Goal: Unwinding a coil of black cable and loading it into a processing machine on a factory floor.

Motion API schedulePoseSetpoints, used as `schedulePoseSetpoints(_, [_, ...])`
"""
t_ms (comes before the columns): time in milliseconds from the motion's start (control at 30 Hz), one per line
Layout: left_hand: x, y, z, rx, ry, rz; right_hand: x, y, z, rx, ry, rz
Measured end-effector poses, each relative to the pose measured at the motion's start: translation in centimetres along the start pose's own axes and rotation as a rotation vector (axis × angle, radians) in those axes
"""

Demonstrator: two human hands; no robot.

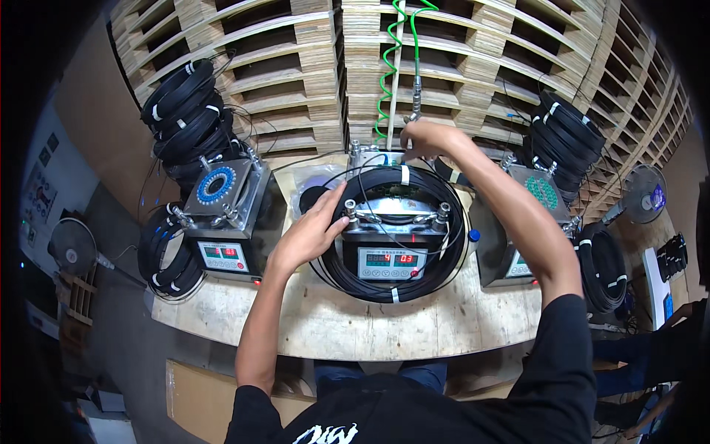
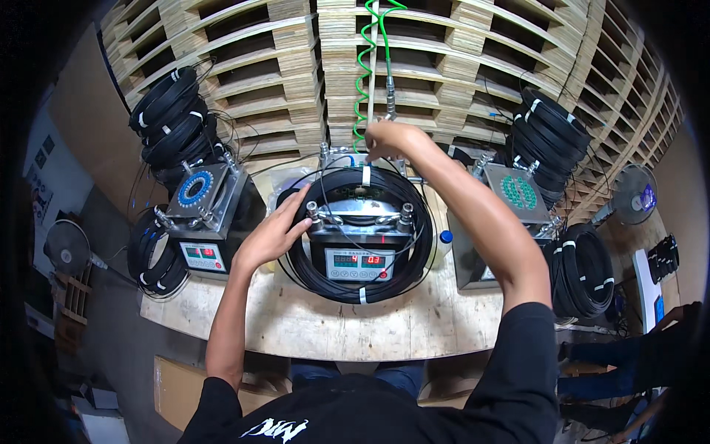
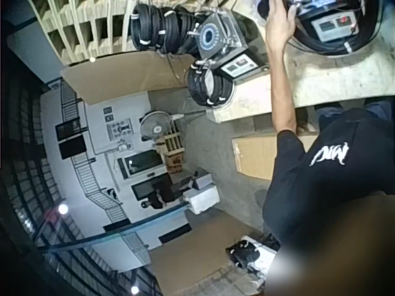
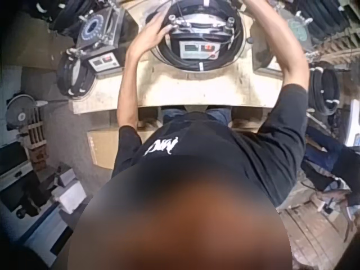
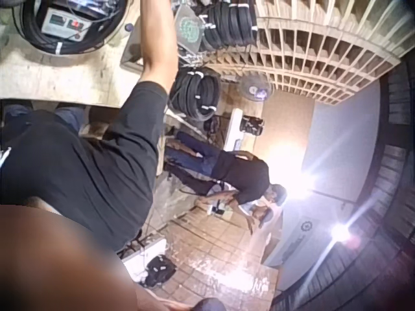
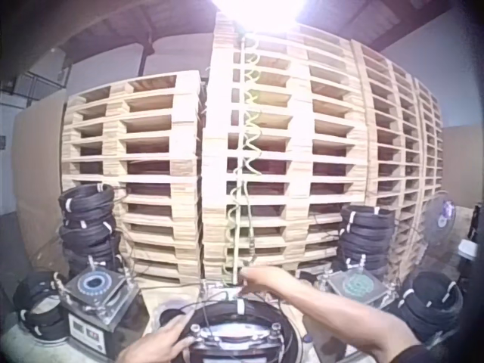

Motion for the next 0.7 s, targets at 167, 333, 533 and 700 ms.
schedulePoseSetpoints(167, [-2.6,0.9,-0.2,0.010,0.055,-0.071,1.2,-1.8,-3.6,0.024,-0.212,0.211])
schedulePoseSetpoints(333, [-4.1,2.2,-0.8,-0.019,0.011,-0.076,0.5,-1.3,-1.2,-0.026,-0.159,-0.090])
schedulePoseSetpoints(533, [-5.4,4.1,-4.6,-0.116,0.110,-0.200,1.4,1.1,1.7,-0.165,0.038,0.075])
schedulePoseSetpoints(700, [-5.1,4.3,-13.6,0.004,0.077,-0.383,3.9,-0.9,4.6,0.014,0.633,-0.203])
Point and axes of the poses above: each hand's wrist, its own z-axis away from the middle knuckle, its own x-axis out of the palm, y = z × x, the point moved 2 cm from there along -z, towards the middle knuckle, and after that the axes turned 6 degrees about -y, right-handed, at the moved point
